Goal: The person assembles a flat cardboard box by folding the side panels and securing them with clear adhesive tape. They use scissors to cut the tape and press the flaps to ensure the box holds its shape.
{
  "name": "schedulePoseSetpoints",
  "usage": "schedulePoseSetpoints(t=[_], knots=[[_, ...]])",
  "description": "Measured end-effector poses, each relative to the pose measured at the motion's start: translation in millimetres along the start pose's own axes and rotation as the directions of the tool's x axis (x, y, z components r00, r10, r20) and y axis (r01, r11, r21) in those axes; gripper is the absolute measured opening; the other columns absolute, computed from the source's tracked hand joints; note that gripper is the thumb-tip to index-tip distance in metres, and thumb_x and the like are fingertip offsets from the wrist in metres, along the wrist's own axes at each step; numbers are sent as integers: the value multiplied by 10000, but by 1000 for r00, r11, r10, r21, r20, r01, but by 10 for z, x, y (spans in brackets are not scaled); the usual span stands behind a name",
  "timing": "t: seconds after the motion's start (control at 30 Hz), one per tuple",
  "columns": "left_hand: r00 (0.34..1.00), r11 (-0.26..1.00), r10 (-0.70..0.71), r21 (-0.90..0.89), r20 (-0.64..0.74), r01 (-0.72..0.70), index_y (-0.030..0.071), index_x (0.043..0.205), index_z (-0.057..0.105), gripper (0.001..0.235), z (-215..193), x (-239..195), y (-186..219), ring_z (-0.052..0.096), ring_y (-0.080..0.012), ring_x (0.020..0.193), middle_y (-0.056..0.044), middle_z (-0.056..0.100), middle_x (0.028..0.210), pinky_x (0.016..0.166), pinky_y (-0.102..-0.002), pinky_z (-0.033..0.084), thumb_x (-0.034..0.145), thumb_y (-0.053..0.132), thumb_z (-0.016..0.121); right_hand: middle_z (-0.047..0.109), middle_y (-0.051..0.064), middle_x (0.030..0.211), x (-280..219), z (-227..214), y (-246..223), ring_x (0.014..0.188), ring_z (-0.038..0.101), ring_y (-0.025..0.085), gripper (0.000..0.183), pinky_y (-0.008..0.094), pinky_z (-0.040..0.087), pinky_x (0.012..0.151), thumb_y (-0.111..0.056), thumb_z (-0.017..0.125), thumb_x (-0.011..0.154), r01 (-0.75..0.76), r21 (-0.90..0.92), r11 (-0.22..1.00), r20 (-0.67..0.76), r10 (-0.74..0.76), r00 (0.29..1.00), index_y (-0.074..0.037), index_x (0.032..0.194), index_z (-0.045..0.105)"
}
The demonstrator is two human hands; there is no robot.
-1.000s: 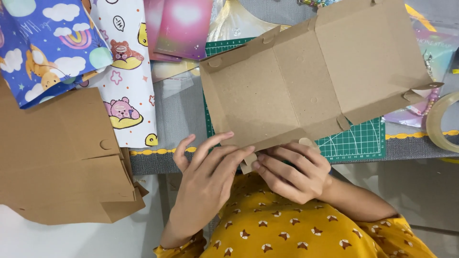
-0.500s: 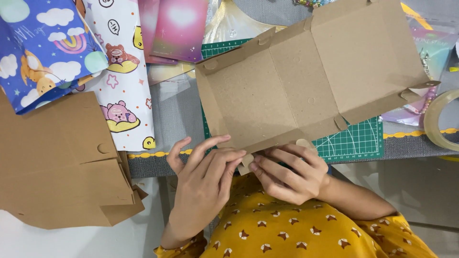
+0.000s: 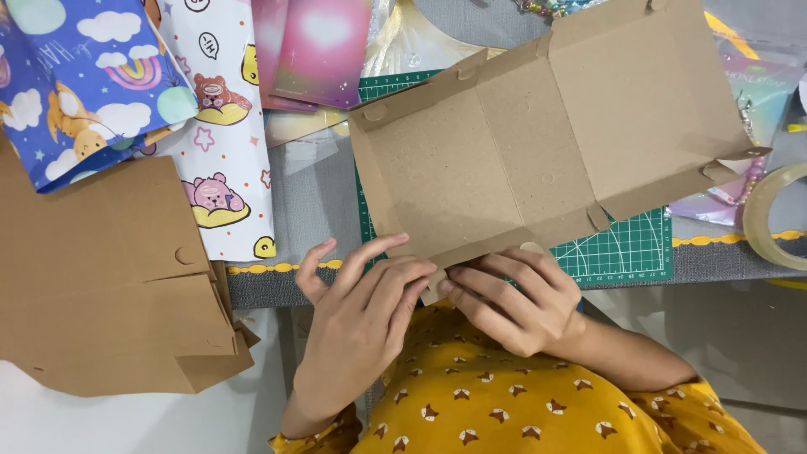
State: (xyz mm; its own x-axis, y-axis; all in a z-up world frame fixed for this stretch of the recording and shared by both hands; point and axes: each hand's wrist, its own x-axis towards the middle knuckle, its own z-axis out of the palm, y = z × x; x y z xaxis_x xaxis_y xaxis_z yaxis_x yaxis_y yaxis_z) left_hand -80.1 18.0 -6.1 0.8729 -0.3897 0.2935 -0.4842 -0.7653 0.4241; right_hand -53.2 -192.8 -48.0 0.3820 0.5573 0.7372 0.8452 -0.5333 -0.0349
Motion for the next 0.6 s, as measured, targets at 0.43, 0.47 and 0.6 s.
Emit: schedulePoseSetpoints(t=[0.43,0.47,0.6], knots=[[946,974,-207,42,-250,224,205,934,709,97,75,-292,139,631,-115,784,65,704,864,915,-335,326,988,286,708,734,67,957,-342,144,71,779,708,189,156,309,577,705,-29,748,901,159,44,986,-161,-150,975,-139,897,638],[955,978,-201,1,-216,206,189,939,722,126,109,-310,154,638,-118,785,59,726,870,887,-330,352,972,310,731,721,74,967,-363,135,65,810,713,213,145,323,599,716,-32,741,905,143,61,988,-142,-133,981,-128,883,635],[959,984,-174,-85,-222,159,153,1022,734,222,235,-285,223,660,-130,808,28,752,951,831,-315,400,973,370,737,712,109,970,-425,131,67,837,736,254,110,355,633,737,-57,750,917,151,85,985,-98,-143,985,-95,907,648]])
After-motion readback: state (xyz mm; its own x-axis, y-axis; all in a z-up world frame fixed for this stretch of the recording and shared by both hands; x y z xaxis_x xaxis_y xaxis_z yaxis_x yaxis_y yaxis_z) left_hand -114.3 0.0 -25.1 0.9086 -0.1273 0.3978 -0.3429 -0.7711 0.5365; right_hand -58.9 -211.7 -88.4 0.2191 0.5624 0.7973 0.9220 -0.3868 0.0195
